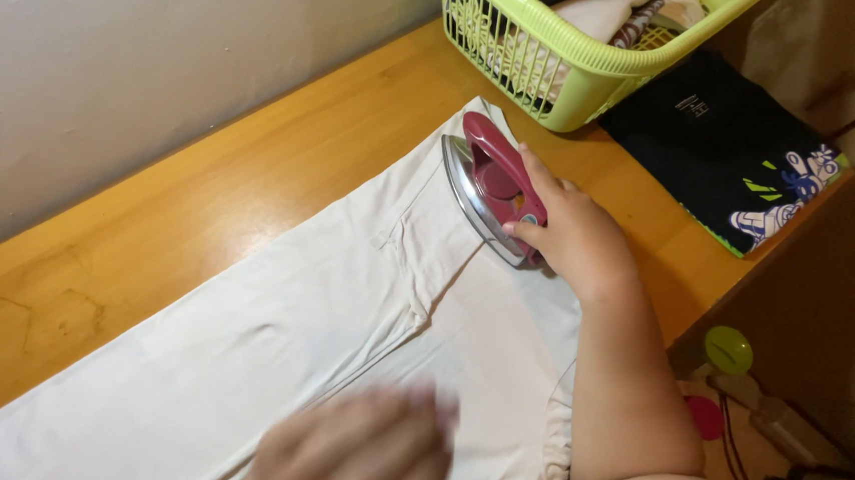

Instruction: The person irons a white t-shirt on a wooden table using a red electric iron. They repeatedly smooth the fabric with their hands and move the iron across the shirt's body and sleeves to remove wrinkles.

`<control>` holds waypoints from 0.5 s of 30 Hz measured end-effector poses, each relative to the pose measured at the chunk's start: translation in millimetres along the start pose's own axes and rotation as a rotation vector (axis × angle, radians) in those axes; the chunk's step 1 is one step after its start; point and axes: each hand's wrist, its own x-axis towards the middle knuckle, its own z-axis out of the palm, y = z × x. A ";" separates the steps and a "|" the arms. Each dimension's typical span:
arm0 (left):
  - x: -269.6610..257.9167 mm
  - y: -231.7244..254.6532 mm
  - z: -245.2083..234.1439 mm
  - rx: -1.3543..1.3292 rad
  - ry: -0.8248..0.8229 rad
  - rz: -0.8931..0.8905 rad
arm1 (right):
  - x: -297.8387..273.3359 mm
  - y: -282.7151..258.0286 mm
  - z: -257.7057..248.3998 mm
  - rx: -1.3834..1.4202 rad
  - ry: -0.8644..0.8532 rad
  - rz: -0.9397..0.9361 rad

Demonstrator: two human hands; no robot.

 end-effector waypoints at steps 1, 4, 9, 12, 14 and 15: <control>-1.4 -18.2 30.8 0.013 0.003 -0.012 | 4.5 -0.5 5.2 -0.004 -0.006 -0.017; -25.8 -68.4 113.9 -0.026 -0.003 -0.296 | 17.2 -2.1 19.4 -0.119 0.093 -0.117; -77.0 -101.5 171.1 -0.027 -0.366 -0.653 | 14.1 -10.1 12.3 -0.118 0.061 -0.095; -33.6 -73.0 117.0 -0.162 -0.006 -0.478 | -1.7 -19.0 -1.3 -0.128 -0.021 -0.005; 7.0 -40.7 51.1 -0.511 0.021 -0.405 | -7.6 -24.1 -9.7 -0.057 -0.068 0.029; 27.2 -24.1 17.5 -0.862 0.057 -0.321 | -11.0 -27.7 -12.8 0.009 -0.113 0.066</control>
